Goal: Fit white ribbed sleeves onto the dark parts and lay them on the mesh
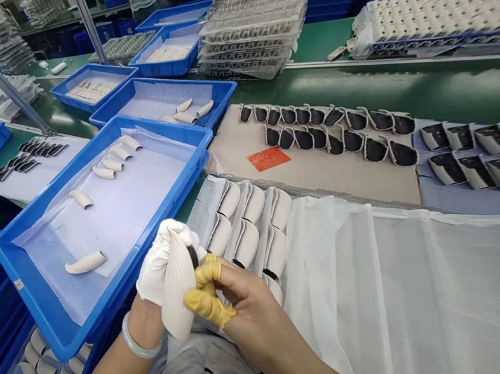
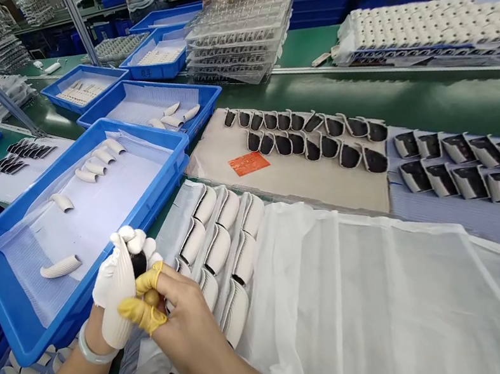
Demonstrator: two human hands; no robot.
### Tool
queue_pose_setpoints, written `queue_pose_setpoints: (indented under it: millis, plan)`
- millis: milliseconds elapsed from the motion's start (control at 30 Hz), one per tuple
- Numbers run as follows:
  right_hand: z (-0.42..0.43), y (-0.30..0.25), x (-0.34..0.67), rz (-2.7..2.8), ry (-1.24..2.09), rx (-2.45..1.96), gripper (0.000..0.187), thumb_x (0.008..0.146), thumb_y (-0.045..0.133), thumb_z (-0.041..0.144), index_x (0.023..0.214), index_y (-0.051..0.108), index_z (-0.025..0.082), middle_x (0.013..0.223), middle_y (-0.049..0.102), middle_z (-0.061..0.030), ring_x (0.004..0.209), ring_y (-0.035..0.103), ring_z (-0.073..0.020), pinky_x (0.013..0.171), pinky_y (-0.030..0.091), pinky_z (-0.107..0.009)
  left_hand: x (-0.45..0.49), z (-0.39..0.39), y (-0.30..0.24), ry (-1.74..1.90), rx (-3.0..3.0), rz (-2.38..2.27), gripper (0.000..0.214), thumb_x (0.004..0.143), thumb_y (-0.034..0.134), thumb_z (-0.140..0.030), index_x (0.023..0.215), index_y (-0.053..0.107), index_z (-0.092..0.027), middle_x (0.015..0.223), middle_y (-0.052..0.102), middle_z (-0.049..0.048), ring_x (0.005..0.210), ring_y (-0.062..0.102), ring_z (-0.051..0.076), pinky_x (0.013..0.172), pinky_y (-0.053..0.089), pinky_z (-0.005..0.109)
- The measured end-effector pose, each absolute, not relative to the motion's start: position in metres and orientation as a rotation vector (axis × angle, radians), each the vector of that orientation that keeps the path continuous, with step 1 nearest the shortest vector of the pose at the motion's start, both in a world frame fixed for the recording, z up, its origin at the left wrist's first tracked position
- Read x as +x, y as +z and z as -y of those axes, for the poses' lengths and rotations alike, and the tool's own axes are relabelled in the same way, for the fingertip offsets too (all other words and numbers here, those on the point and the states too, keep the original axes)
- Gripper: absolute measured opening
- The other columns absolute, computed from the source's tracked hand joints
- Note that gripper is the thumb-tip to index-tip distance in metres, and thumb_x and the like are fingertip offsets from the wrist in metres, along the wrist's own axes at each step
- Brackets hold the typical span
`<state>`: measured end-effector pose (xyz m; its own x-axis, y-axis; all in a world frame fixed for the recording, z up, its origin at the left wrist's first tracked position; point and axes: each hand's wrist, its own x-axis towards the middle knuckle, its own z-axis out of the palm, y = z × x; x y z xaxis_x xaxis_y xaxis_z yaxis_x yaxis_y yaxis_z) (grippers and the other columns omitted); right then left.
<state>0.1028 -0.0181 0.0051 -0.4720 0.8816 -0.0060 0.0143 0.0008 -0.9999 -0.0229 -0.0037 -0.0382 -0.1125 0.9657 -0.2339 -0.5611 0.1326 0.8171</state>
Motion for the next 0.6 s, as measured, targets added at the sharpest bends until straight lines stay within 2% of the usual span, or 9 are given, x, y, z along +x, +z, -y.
queue_pose_setpoints:
  millis: [167, 400, 600]
  plan:
    - [0.016, -0.001, 0.102, 1.461, 1.551, -1.033, 0.051, 0.088, 0.046, 0.055, 0.052, 0.034, 0.021, 0.057, 0.036, 0.0026, 0.053, 0.033, -0.0117, 0.049, 0.031, -0.027, -0.024, 0.002, -0.053, 1.428, 0.651, -1.226, 0.032, 0.078, 0.058, -0.055, 0.077, 0.055, -0.023, 0.067, 0.053, 0.0002, 0.063, 0.054, 0.015, 0.058, 0.051, 0.030]
    - [0.015, -0.005, 0.101, 1.428, 1.611, -1.056, 0.049, 0.089, 0.046, 0.052, 0.052, 0.038, 0.021, 0.053, 0.037, 0.0032, 0.051, 0.033, -0.0110, 0.047, 0.030, -0.026, -0.028, 0.001, -0.068, 1.406, 0.785, -1.292, 0.025, 0.077, 0.060, -0.050, 0.085, 0.060, -0.026, 0.070, 0.059, 0.0009, 0.071, 0.060, 0.017, 0.062, 0.051, 0.028]
    - [0.015, -0.004, 0.101, 1.389, 1.655, -1.058, 0.046, 0.083, 0.055, 0.054, 0.054, 0.046, 0.020, 0.054, 0.037, 0.0034, 0.051, 0.034, -0.0110, 0.046, 0.032, -0.025, -0.028, 0.002, -0.064, 1.396, 0.857, -1.339, 0.030, 0.079, 0.056, -0.055, 0.082, 0.060, -0.025, 0.070, 0.058, 0.0013, 0.064, 0.056, 0.016, 0.059, 0.051, 0.029]
